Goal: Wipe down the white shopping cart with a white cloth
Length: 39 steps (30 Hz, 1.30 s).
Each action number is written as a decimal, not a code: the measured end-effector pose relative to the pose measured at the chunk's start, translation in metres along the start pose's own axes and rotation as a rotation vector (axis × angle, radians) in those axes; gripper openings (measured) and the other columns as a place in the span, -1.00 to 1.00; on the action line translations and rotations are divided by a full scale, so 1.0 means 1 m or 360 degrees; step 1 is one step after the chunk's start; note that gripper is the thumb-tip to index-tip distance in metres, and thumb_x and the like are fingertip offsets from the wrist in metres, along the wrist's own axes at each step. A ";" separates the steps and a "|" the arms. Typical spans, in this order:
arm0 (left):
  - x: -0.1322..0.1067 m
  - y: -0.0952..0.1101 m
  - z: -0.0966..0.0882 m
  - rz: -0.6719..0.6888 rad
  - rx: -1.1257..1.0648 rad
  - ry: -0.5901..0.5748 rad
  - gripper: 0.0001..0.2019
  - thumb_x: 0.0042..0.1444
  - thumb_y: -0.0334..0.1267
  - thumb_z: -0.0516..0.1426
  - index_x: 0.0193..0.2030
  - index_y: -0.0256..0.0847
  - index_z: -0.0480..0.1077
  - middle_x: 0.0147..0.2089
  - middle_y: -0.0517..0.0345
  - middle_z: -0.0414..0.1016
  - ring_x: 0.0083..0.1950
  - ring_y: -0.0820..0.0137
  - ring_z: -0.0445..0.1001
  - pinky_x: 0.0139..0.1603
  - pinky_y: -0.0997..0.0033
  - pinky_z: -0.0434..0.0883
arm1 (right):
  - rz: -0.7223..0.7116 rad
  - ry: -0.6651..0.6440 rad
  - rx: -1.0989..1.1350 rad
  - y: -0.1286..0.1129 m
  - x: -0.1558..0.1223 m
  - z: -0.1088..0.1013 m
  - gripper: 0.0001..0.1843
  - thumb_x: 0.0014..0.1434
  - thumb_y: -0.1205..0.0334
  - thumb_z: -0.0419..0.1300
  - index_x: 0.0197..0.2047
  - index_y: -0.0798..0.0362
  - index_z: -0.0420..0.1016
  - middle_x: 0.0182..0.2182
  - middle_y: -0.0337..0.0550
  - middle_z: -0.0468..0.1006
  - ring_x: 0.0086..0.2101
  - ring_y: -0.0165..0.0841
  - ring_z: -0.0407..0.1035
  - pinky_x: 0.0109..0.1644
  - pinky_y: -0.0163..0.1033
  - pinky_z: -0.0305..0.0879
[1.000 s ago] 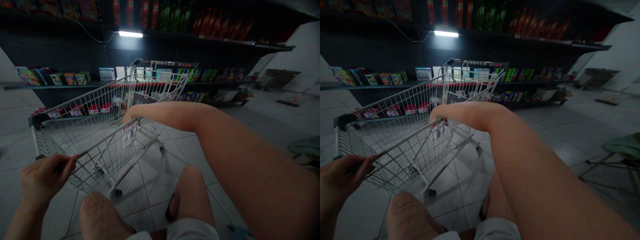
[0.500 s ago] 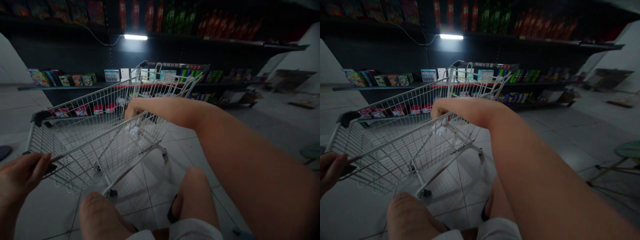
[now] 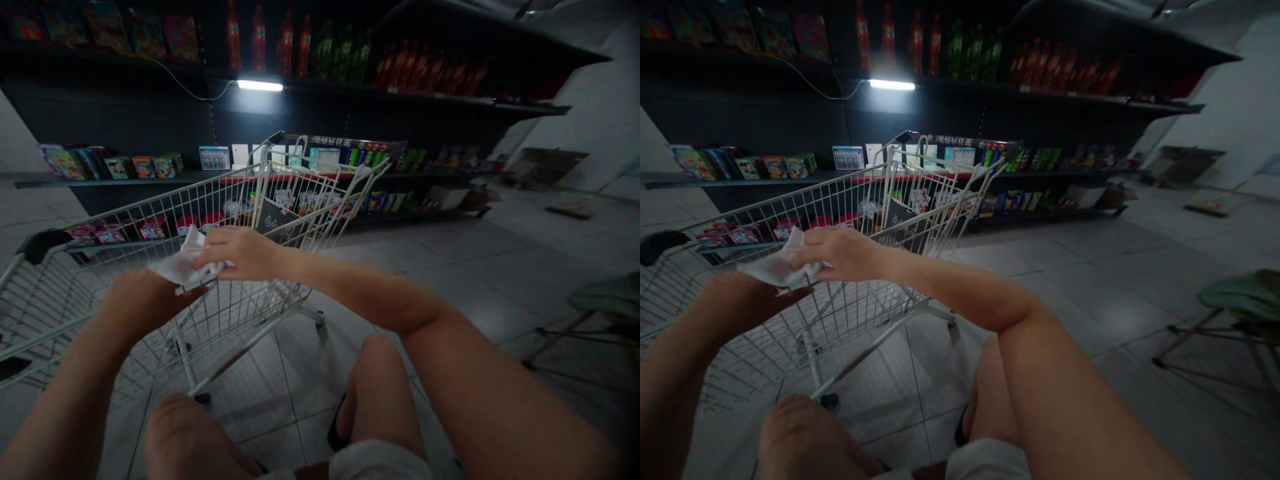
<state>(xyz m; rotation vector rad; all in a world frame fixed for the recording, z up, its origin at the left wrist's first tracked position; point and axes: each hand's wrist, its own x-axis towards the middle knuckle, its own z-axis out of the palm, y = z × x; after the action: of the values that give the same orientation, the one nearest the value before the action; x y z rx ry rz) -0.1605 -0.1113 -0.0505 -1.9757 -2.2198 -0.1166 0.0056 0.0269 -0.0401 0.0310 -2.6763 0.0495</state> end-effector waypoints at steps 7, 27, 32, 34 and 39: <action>0.057 0.048 -0.005 0.0253 -0.0027 -0.0117 -0.48 0.21 0.24 -0.08 -0.09 -0.17 0.41 -0.15 -0.04 0.61 -0.17 0.13 0.57 -0.33 0.30 0.33 | 0.0572 0.0570 -0.0593 0.110 -0.143 -0.034 -0.62 0.08 0.43 0.22 -0.04 -0.09 0.53 -0.02 -0.17 0.54 0.06 -0.28 0.39 0.42 0.13 0.11; 0.064 0.081 -0.009 0.0316 0.0417 0.0142 -0.42 0.37 0.05 -0.29 -0.17 -0.22 0.45 -0.29 -0.03 0.60 -0.26 0.20 0.56 -0.33 0.38 0.23 | 0.0801 0.0949 -0.0887 0.141 -0.206 -0.104 -0.60 0.16 0.42 0.04 0.00 -0.10 0.50 0.06 -0.14 0.44 0.22 -0.16 0.26 0.41 0.19 0.13; 0.043 0.051 -0.016 0.0233 0.0216 0.0060 -0.50 0.36 0.05 -0.21 -0.19 -0.17 0.46 -0.37 0.11 0.57 -0.29 0.31 0.52 -0.33 0.47 0.21 | 0.1085 0.1441 -0.0949 0.127 -0.204 -0.133 -0.52 0.19 0.38 -0.03 0.13 -0.08 0.42 0.13 -0.07 0.34 0.28 -0.04 0.14 0.34 0.31 0.13; 0.044 0.054 -0.021 0.0214 0.0197 0.0064 -0.49 0.35 0.07 -0.20 -0.11 -0.17 0.47 -0.21 0.04 0.61 -0.21 0.27 0.53 -0.33 0.45 0.22 | 0.1096 0.1441 -0.0910 0.110 -0.196 -0.108 -0.53 0.20 0.39 -0.04 0.10 -0.11 0.45 0.14 -0.10 0.35 0.27 -0.08 0.15 0.34 0.28 0.16; 0.070 0.115 -0.040 0.0438 0.0109 0.0097 -0.42 0.31 0.16 -0.24 0.01 -0.17 0.43 -0.07 -0.04 0.59 -0.16 0.21 0.54 -0.31 0.36 0.27 | 0.0661 0.0987 -0.0753 0.055 -0.176 -0.030 -0.68 0.26 0.31 0.06 -0.09 -0.26 0.56 0.00 -0.28 0.48 0.09 -0.27 0.33 0.25 -0.01 0.34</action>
<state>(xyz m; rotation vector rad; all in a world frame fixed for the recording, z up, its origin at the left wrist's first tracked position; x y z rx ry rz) -0.0511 -0.0358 -0.0055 -2.1837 -1.8674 -0.0639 0.1748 0.0853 -0.0941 -0.5892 -1.9760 -0.3794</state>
